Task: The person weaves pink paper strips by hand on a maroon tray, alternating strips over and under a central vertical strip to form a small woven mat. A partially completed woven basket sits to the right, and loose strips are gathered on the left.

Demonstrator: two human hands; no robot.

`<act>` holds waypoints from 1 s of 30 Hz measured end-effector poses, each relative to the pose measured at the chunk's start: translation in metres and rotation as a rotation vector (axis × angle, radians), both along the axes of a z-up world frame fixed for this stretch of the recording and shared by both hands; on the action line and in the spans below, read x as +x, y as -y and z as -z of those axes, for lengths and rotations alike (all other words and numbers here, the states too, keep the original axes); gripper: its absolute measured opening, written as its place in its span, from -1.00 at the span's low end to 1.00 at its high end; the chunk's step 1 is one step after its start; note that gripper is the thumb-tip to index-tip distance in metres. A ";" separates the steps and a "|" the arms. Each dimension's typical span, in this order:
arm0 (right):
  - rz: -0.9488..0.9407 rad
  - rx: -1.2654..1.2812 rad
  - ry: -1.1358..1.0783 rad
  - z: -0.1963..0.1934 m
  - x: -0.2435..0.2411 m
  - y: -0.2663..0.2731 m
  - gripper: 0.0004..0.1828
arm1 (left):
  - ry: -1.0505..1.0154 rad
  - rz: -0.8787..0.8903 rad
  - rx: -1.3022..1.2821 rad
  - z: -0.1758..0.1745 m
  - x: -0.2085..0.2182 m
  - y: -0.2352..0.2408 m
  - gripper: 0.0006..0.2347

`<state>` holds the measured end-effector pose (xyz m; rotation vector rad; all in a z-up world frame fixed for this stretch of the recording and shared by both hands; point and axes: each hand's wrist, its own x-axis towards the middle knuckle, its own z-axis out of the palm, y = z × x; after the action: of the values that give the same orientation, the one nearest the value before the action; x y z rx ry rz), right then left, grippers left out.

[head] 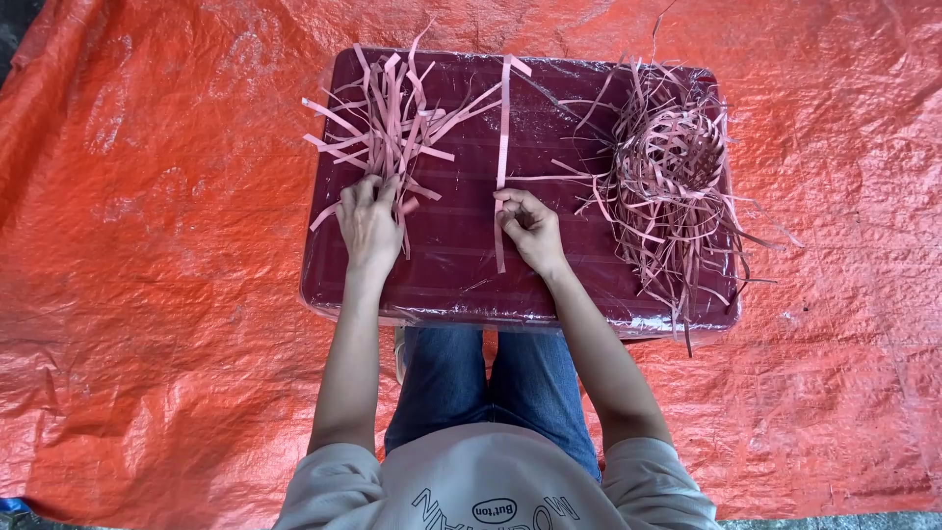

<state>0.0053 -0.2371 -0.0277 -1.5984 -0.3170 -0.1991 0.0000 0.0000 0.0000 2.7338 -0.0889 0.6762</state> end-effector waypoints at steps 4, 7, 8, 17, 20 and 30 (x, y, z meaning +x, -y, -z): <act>-0.008 0.014 0.011 -0.003 -0.002 0.000 -0.70 | 0.044 0.027 0.047 -0.018 -0.007 0.010 -0.52; -0.025 0.014 0.024 -0.007 -0.005 -0.004 -0.72 | 0.121 0.352 -0.424 -0.014 -0.002 0.030 -0.68; -0.034 0.008 0.039 -0.007 -0.007 -0.006 -0.72 | 0.116 0.392 -0.486 -0.009 0.001 0.039 -0.75; -0.079 -0.092 0.100 -0.026 -0.017 -0.004 -0.80 | -0.108 0.426 -0.881 -0.009 -0.001 0.087 -0.90; -0.099 -0.093 0.085 -0.023 -0.016 -0.003 -0.83 | -0.153 0.401 -0.962 -0.013 -0.008 0.090 -0.87; 0.127 -0.744 0.491 -0.040 0.006 0.020 -0.71 | -0.044 0.301 -0.937 0.014 -0.011 0.095 -0.84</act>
<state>0.0111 -0.2567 0.0123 -2.2997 -0.7285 -0.6313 -0.0114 -0.0953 -0.0144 1.7830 -0.1292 0.4138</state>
